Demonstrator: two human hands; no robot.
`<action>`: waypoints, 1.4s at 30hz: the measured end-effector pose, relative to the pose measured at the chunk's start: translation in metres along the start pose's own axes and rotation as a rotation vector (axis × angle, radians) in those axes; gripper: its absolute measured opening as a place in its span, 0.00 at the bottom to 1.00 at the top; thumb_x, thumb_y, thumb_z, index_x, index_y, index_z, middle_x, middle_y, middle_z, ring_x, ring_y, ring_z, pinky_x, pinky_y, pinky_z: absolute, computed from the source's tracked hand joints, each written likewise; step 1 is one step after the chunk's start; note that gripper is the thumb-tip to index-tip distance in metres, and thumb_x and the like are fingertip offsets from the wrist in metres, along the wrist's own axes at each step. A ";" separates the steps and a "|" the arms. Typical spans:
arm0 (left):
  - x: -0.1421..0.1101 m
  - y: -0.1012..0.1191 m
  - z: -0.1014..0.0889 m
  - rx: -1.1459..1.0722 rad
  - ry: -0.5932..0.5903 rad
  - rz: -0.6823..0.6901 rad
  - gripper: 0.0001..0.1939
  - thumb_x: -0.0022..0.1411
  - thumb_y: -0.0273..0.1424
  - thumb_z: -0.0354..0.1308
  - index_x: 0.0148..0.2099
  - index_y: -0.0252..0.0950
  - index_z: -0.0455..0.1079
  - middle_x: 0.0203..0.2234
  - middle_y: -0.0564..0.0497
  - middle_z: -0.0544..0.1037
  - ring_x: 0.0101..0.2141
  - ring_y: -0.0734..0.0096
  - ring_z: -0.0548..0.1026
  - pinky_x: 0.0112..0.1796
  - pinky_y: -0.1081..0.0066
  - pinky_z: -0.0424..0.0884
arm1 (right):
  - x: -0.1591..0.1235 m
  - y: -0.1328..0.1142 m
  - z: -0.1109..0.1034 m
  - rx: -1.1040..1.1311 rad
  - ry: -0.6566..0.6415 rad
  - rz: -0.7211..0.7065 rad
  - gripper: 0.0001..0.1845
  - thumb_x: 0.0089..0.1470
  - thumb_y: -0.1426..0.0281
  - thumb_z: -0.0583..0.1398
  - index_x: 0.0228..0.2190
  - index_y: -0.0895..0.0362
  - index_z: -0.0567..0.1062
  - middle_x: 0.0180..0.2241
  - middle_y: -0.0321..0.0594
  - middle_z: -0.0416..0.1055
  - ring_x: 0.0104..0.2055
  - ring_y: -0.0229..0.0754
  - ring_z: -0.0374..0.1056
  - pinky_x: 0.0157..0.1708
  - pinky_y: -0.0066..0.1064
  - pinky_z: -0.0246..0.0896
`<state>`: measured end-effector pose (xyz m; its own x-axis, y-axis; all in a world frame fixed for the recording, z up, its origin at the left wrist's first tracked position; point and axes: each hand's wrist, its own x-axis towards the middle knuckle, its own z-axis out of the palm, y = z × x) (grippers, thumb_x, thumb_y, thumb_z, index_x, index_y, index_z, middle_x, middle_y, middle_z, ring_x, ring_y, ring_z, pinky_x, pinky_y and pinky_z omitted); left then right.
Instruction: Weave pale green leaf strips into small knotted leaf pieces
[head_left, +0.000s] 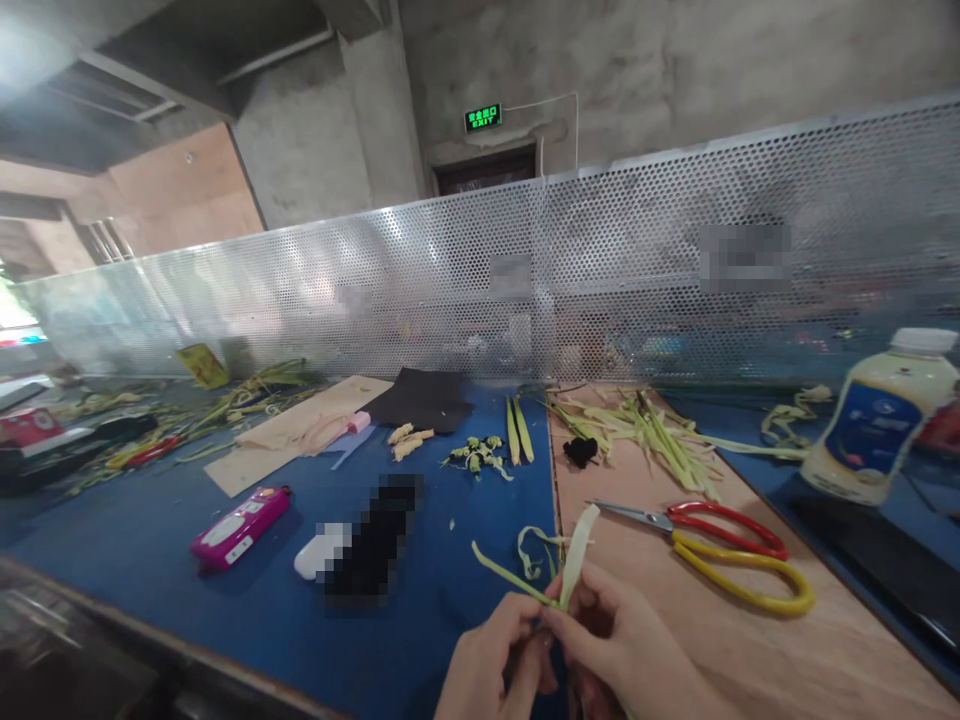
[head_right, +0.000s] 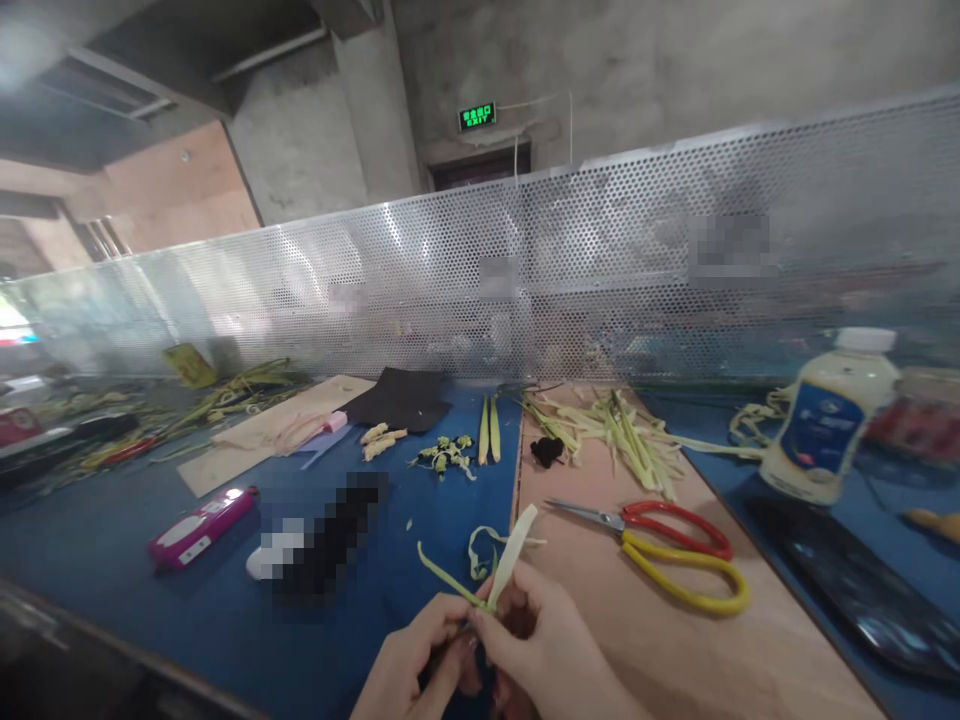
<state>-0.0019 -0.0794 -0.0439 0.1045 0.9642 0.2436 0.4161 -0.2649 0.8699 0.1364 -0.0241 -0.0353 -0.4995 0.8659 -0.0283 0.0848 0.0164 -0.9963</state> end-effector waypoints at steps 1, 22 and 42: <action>0.000 0.001 0.000 -0.008 -0.005 -0.008 0.18 0.63 0.42 0.42 0.40 0.34 0.67 0.20 0.48 0.74 0.22 0.73 0.71 0.26 0.78 0.63 | 0.000 -0.001 0.000 0.006 0.002 -0.005 0.19 0.43 0.54 0.62 0.27 0.56 0.64 0.14 0.27 0.62 0.11 0.30 0.57 0.11 0.21 0.52; 0.000 0.013 -0.002 -0.261 0.050 -0.122 0.23 0.59 0.45 0.50 0.49 0.32 0.63 0.21 0.48 0.77 0.24 0.69 0.75 0.30 0.74 0.70 | -0.006 -0.021 -0.004 0.522 -0.084 0.218 0.19 0.40 0.61 0.65 0.31 0.58 0.67 0.17 0.32 0.66 0.15 0.31 0.60 0.15 0.21 0.59; 0.002 0.008 -0.009 -0.591 0.025 -0.187 0.20 0.56 0.46 0.54 0.38 0.31 0.63 0.15 0.52 0.72 0.17 0.77 0.70 0.23 0.77 0.62 | -0.005 -0.009 -0.002 0.373 -0.287 0.100 0.25 0.39 0.52 0.65 0.28 0.58 0.64 0.17 0.31 0.65 0.13 0.25 0.53 0.14 0.18 0.49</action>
<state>-0.0064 -0.0796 -0.0323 0.0541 0.9962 0.0677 -0.1457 -0.0592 0.9876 0.1397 -0.0279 -0.0265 -0.7268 0.6803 -0.0942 -0.1449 -0.2859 -0.9472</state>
